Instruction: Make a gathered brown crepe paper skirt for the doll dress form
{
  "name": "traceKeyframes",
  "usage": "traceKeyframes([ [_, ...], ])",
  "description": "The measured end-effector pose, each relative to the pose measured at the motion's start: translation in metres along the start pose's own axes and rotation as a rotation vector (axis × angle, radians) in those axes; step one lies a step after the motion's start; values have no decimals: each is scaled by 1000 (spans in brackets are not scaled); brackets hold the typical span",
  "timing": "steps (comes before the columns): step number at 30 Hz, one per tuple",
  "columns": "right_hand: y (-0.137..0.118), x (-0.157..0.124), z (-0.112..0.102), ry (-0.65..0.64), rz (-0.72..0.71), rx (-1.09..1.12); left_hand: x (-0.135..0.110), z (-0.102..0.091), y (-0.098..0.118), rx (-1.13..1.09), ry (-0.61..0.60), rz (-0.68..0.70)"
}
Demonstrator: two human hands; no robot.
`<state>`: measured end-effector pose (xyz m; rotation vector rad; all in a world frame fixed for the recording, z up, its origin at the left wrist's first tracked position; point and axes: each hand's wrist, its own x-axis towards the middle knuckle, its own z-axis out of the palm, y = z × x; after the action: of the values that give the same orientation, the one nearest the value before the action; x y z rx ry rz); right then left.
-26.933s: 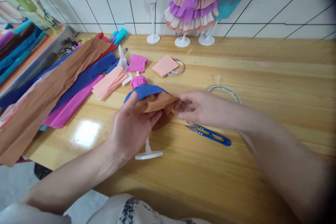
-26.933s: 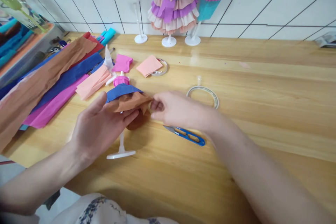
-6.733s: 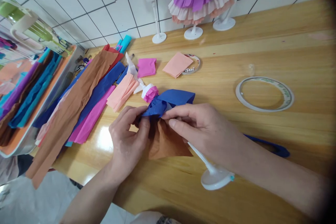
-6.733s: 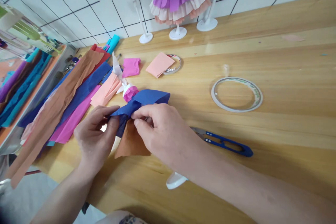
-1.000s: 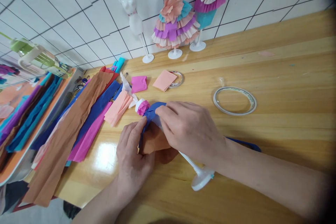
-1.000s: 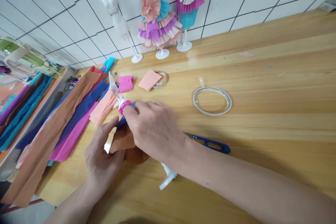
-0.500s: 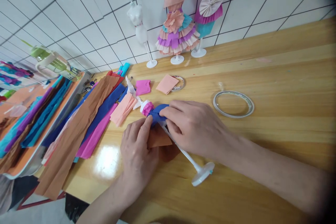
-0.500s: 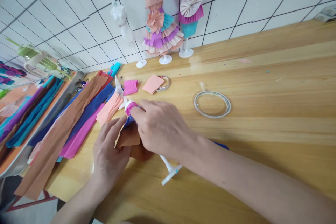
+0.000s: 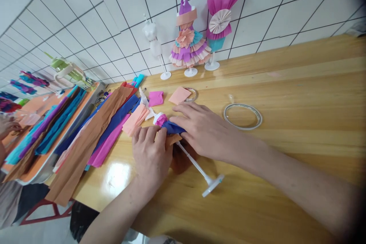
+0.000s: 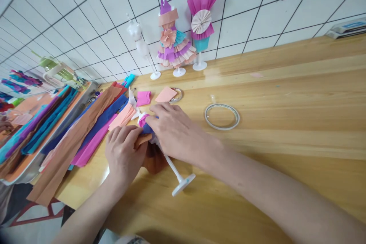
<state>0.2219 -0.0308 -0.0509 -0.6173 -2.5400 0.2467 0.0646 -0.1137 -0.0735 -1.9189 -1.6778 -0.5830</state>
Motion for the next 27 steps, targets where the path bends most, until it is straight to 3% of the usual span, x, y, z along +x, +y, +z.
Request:
traceKeyframes([
  [4,-5,-7,-20,-29,189,2,-10,-27,3,-190,-110,-45],
  [7,-12,-18,-27,-253,340,177,-24,-57,-4,-369,-102,-116],
  [10,-18,-27,-17,-508,433,281,-38,-73,-20,-448,-62,-267],
  [14,-28,-30,7,-615,498,159,-50,-64,-44,-545,-107,-493],
  [21,-35,-26,28,-567,495,148,-53,-31,-69,-909,-389,-866],
  [27,-27,-42,40,-611,517,225,-52,-20,-79,-1287,-379,-1070],
])
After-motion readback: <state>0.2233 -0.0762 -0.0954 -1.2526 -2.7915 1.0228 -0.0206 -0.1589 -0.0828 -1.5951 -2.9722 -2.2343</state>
